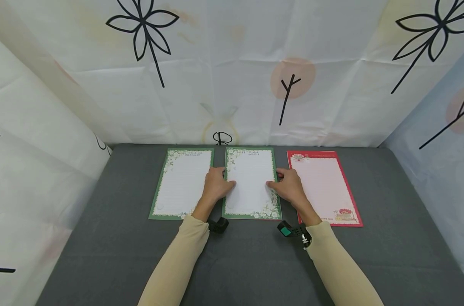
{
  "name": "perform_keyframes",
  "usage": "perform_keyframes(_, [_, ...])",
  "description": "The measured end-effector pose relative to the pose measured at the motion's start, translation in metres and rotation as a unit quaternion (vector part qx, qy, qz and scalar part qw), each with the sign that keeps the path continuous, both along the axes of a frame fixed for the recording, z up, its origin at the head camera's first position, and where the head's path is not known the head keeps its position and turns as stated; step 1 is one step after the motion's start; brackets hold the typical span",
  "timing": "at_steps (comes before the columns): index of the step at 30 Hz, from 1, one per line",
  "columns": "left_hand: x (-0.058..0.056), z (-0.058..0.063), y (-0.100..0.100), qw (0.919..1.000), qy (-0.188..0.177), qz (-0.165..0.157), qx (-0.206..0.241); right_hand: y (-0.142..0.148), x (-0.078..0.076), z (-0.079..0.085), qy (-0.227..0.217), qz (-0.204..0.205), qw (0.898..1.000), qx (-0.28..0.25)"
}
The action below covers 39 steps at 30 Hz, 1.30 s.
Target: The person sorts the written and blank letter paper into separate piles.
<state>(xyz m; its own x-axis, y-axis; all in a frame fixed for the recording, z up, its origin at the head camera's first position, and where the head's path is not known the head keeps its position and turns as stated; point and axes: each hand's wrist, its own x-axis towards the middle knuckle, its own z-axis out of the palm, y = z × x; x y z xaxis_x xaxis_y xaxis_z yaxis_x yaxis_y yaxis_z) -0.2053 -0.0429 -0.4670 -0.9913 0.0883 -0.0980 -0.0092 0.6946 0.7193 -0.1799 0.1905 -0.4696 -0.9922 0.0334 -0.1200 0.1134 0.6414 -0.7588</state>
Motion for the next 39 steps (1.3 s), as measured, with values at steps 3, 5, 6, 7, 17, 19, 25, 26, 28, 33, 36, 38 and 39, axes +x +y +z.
perform_keyframes(3, [0.0,0.0,0.0,1.0,0.008,0.0,0.001,0.0,0.001,0.001,0.002,-0.003,1.0,-0.004])
perform_keyframes(5, [0.001,0.0,0.001,0.9999,0.016,0.002,0.005,0.0,0.001,0.002,0.003,-0.007,1.0,-0.008])
perform_keyframes(6, [0.001,0.0,0.001,0.9998,0.02,0.004,0.009,0.0,0.002,0.002,0.004,-0.01,1.0,-0.01])
perform_keyframes(7, [0.001,0.0,0.001,0.9996,0.022,0.006,0.013,0.0,0.002,0.002,0.005,-0.013,1.0,-0.013])
perform_keyframes(17, [0.003,0.004,0.0,0.9973,0.026,0.027,0.063,0.002,0.005,0.002,0.009,-0.045,0.996,-0.076])
perform_keyframes(19, [0.004,0.005,0.0,0.9965,0.024,0.03,0.074,0.002,0.005,0.002,0.009,-0.049,0.995,-0.083])
perform_keyframes(25, [0.003,0.004,-0.003,0.9939,0.018,0.037,0.102,0.003,0.005,0.004,0.009,-0.059,0.992,-0.109])
perform_keyframes(26, [0.003,0.004,-0.003,0.9935,0.016,0.038,0.106,0.003,0.005,0.003,0.009,-0.06,0.992,-0.115])
perform_keyframes(28, [0.003,0.004,-0.005,0.9926,0.011,0.039,0.115,0.004,0.005,0.003,0.009,-0.06,0.99,-0.127])
perform_keyframes(33, [0.003,0.007,-0.01,0.9897,0.0,0.034,0.139,0.007,0.006,0.004,0.005,-0.058,0.985,-0.165])
perform_keyframes(36, [0.003,0.009,-0.013,0.9879,-0.004,0.023,0.154,0.009,0.006,0.006,0.006,-0.057,0.98,-0.19])
perform_keyframes(38, [0.003,0.01,-0.015,0.9864,-0.005,0.017,0.164,0.011,0.007,0.007,0.008,-0.056,0.977,-0.204])
perform_keyframes(39, [0.002,0.011,-0.016,0.9853,-0.004,0.014,0.17,0.011,0.007,0.008,0.009,-0.054,0.976,-0.21])
